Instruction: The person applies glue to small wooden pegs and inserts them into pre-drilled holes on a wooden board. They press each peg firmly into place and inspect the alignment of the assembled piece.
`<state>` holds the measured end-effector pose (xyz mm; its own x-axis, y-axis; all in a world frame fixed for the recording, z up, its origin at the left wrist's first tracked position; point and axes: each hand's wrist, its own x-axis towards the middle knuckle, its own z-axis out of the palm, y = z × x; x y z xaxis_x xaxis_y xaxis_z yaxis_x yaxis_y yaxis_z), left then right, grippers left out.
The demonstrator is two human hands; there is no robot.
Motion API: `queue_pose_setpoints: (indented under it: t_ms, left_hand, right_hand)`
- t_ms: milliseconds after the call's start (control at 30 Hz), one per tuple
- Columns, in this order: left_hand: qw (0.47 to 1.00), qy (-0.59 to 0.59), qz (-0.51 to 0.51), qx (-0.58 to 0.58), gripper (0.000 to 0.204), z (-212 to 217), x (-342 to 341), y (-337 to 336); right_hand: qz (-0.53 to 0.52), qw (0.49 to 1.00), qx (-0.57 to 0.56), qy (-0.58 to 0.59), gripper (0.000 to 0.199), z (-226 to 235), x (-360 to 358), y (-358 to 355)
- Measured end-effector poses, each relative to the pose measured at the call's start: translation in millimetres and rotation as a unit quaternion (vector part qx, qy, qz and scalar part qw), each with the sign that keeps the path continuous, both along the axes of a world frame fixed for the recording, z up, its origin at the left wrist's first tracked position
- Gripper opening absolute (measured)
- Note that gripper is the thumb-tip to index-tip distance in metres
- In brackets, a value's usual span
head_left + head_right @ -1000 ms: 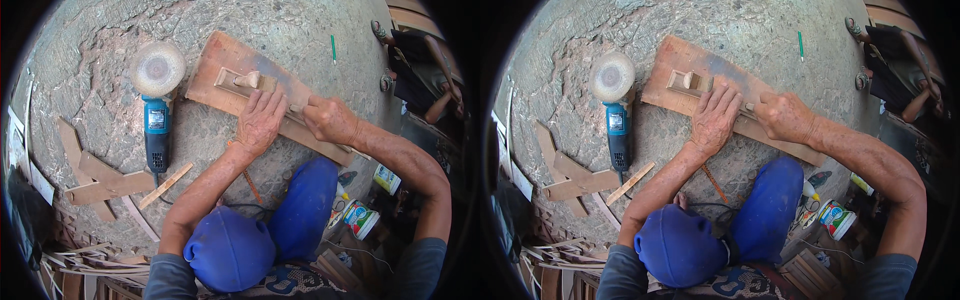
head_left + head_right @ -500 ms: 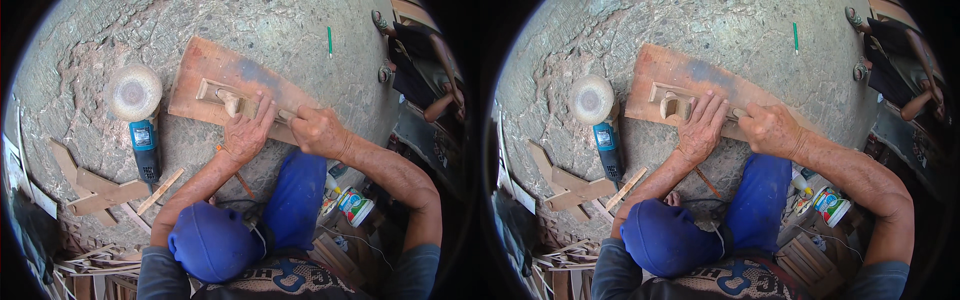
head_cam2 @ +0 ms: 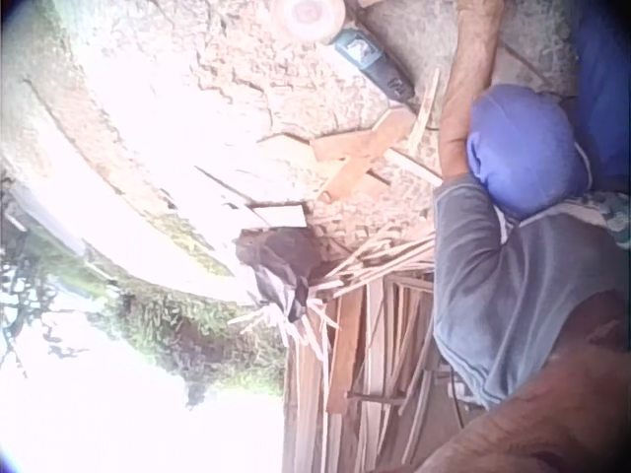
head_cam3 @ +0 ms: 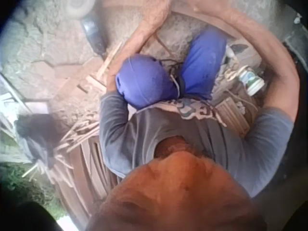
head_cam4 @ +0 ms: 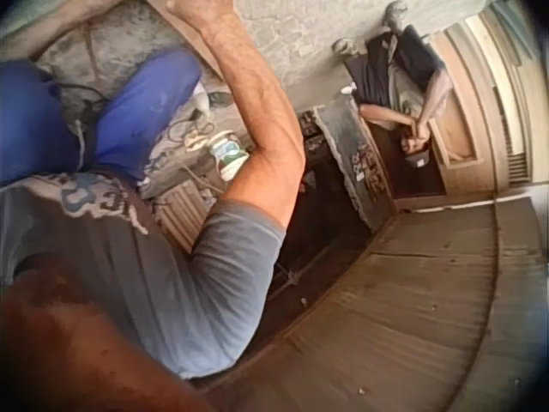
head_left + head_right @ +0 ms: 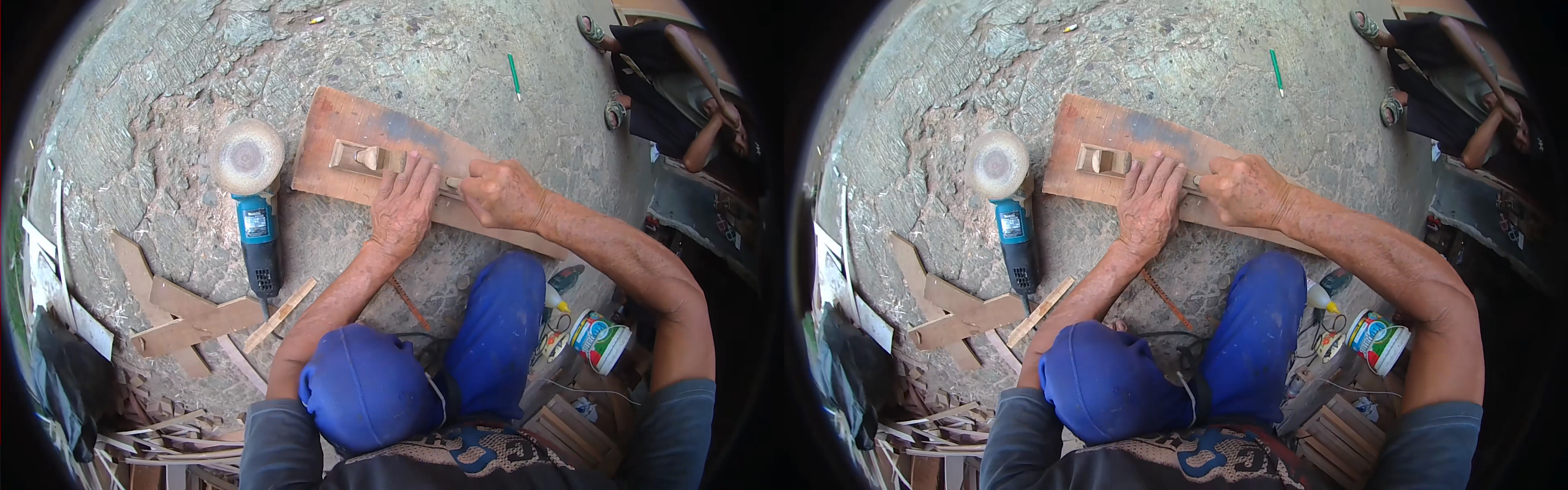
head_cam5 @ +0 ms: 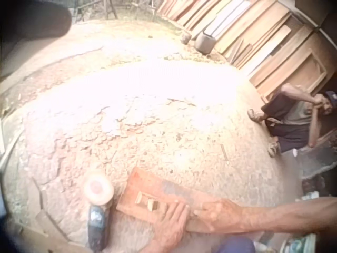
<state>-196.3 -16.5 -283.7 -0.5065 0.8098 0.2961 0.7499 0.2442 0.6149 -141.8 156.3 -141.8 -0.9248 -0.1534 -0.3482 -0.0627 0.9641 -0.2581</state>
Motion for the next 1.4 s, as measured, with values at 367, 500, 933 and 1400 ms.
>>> queue_pose_setpoints:
  t_ms: [367, 500, 933, 1400]
  left_hand:
    - [0.997, 0.021, 0.006, 0.069, 0.041, -3, 2, 1]
    - [0.997, 0.034, 0.008, 0.072, 0.044, -5, 1, 6]
    - [0.998, 0.036, -0.008, 0.041, 0.038, 1, 0, 0]
    - [0.997, 0.06, -0.013, 0.036, 0.038, 3, 5, 6]
  right_hand:
    - [-0.017, 0.998, 0.046, 0.049, 0.008, -14, 8, -3]
    - [-0.045, 0.994, 0.101, -0.018, 0.011, -4, 2, -9]
    - [-0.183, 0.978, 0.013, 0.094, 0.066, 61, 34, 3]
    - [-0.295, 0.933, -0.092, 0.186, 0.047, -18, 67, -16]
